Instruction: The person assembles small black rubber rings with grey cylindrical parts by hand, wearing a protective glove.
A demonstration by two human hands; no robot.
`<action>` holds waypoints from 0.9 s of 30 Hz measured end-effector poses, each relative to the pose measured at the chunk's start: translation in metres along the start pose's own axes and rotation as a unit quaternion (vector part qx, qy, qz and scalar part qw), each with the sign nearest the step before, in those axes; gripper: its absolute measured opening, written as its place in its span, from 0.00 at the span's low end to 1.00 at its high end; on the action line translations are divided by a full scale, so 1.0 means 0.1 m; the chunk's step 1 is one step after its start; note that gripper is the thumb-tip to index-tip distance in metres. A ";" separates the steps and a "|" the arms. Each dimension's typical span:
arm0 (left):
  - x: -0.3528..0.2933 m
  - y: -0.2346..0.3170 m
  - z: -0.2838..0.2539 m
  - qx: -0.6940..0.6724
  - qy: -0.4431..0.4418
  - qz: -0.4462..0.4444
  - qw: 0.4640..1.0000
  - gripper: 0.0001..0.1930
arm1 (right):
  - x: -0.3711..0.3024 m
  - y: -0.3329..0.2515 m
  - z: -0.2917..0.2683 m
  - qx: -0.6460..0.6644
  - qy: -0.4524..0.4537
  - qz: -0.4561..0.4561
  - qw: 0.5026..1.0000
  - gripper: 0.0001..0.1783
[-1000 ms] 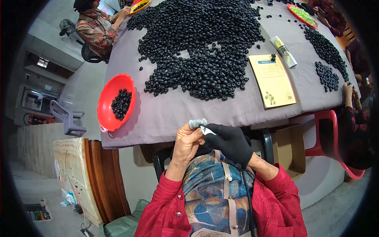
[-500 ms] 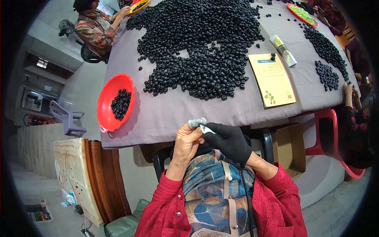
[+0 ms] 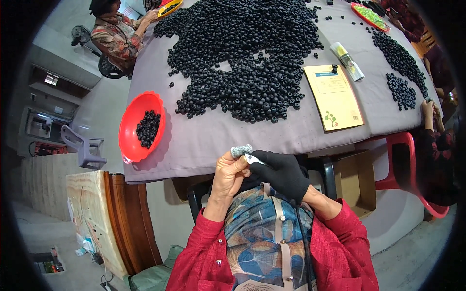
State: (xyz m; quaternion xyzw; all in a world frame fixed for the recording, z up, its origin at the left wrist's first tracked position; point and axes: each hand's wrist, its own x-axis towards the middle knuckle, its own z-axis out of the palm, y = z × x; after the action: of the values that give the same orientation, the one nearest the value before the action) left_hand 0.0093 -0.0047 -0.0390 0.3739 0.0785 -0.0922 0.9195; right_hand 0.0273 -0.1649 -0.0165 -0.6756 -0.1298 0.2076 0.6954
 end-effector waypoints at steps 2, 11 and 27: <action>0.01 0.00 0.00 0.005 -0.002 0.004 1.000 0.10 | 0.01 0.00 0.00 -0.001 0.003 0.000 1.000 0.17; 0.02 -0.01 -0.03 0.008 0.010 0.011 1.000 0.09 | 0.02 -0.06 -0.01 -0.032 -0.005 0.005 0.999 0.17; 0.03 -0.04 0.02 -0.010 -0.008 0.005 1.000 0.11 | 0.00 0.02 -0.05 0.022 -0.008 0.003 1.000 0.18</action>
State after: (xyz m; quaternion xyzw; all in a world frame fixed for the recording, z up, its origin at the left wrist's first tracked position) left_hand 0.0118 -0.0088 -0.0412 0.3642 0.0699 -0.0895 0.9244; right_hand 0.0298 -0.1694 -0.0192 -0.6589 -0.1285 0.2181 0.7084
